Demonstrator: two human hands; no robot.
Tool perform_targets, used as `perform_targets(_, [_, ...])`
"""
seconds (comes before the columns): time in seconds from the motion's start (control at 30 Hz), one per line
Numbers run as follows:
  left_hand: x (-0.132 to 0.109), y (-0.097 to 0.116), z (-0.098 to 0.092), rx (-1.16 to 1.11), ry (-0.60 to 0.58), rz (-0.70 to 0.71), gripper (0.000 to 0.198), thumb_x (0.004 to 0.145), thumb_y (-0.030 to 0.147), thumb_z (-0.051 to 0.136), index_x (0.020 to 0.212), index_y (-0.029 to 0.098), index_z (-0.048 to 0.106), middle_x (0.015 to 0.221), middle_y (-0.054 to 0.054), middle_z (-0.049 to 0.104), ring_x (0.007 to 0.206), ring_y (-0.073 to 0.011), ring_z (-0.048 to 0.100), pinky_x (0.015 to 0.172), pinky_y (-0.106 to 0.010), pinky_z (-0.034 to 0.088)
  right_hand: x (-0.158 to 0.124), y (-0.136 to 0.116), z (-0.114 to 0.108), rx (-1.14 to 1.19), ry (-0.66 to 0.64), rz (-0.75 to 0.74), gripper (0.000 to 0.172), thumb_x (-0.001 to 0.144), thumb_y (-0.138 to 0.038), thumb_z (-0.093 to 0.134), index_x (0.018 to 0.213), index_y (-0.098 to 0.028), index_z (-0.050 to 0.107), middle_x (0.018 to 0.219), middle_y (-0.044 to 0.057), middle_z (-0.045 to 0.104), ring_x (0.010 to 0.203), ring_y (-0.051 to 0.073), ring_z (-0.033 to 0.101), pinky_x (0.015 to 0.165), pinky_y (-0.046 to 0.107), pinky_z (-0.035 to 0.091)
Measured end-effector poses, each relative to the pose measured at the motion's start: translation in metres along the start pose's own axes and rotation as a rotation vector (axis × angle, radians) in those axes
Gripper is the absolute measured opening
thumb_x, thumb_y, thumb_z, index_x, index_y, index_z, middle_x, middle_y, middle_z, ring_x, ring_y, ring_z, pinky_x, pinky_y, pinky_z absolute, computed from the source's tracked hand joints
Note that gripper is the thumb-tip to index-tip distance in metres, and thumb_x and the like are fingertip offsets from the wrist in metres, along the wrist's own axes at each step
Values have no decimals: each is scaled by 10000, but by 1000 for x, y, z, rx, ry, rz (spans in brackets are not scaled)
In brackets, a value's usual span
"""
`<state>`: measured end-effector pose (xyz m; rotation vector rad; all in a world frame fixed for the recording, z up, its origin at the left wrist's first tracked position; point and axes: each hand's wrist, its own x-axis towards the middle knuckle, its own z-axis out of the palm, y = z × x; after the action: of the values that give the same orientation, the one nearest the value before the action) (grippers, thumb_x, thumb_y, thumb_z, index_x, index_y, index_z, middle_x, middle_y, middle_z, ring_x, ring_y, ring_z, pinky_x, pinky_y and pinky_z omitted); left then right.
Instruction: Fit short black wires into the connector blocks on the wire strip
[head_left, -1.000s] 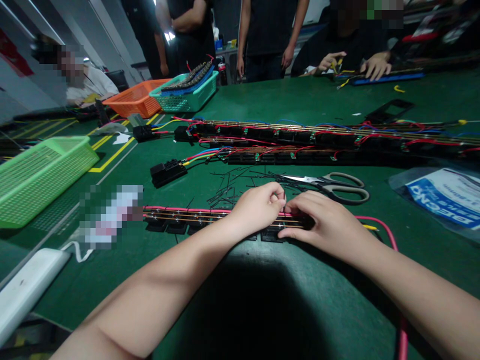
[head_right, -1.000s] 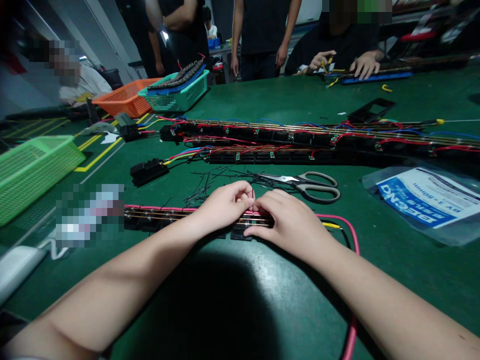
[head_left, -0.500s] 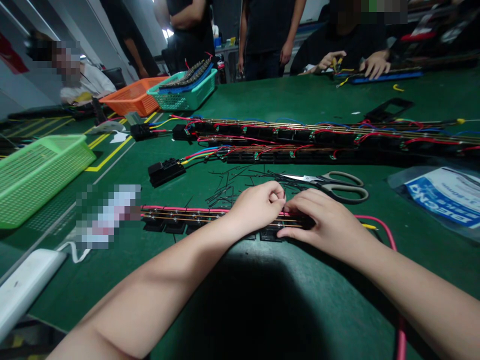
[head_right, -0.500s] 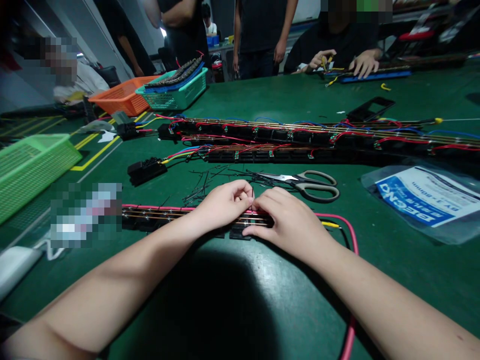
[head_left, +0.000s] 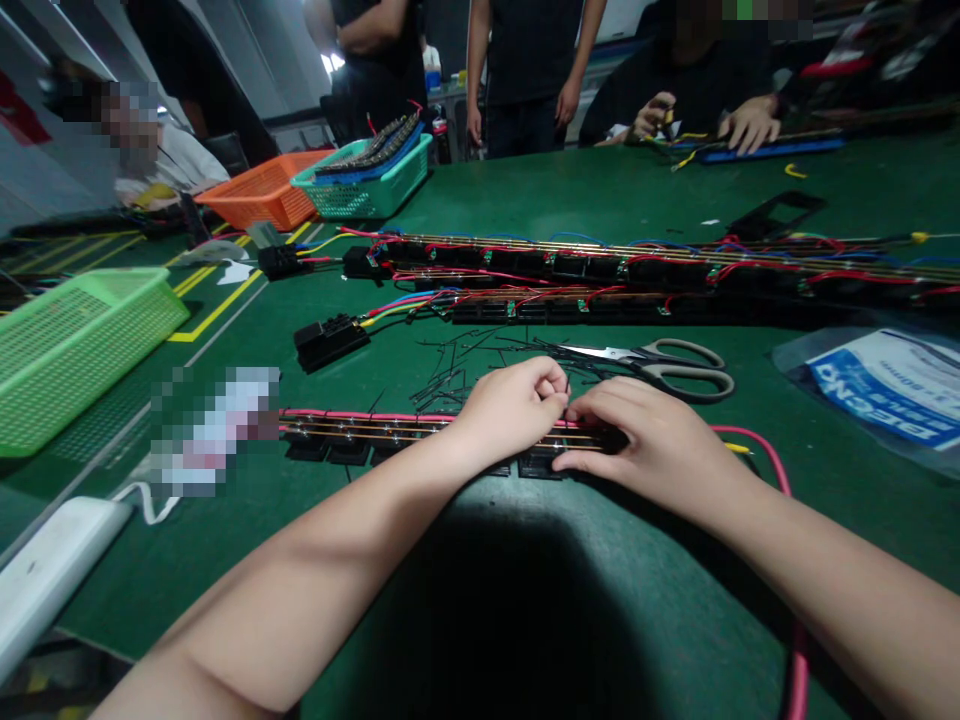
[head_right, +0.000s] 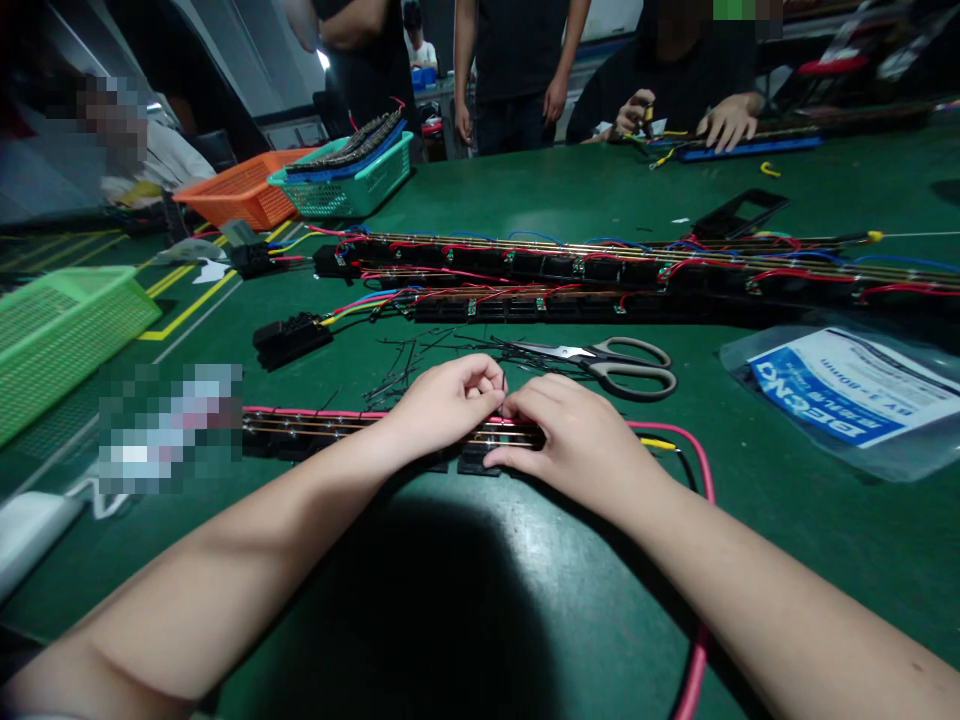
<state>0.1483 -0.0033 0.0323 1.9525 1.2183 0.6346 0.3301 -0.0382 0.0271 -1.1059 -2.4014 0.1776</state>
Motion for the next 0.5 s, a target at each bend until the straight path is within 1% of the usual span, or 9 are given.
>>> perform_targets(0.17, [-1,2,-1,15,-22,5,53,818,213,512,819,218,564,754,42,652,689,-113,553,630,-235,387,0,-1,-1,-3,-16,0,410,783,-592,663,905,-202,620,816,92,666,764,246,621,642,347,480])
perform_targets(0.37, [-1,0,1,44,-63,39,53,860,214,470,849,231,518,712,54,589,690,-116,538,654,-230,395,0,2,2,5,3,-11,431,773,-591,679,899,-182,625,807,84,656,755,230,601,641,332,468])
perform_targets(0.5, [-1,-3,1,38,-71,41,55,871,211,459,864,232,510,740,49,606,725,-119,564,694,-228,413,0,1,1,4,11,-18,432,772,-594,677,873,-180,607,790,78,644,737,222,590,632,325,459])
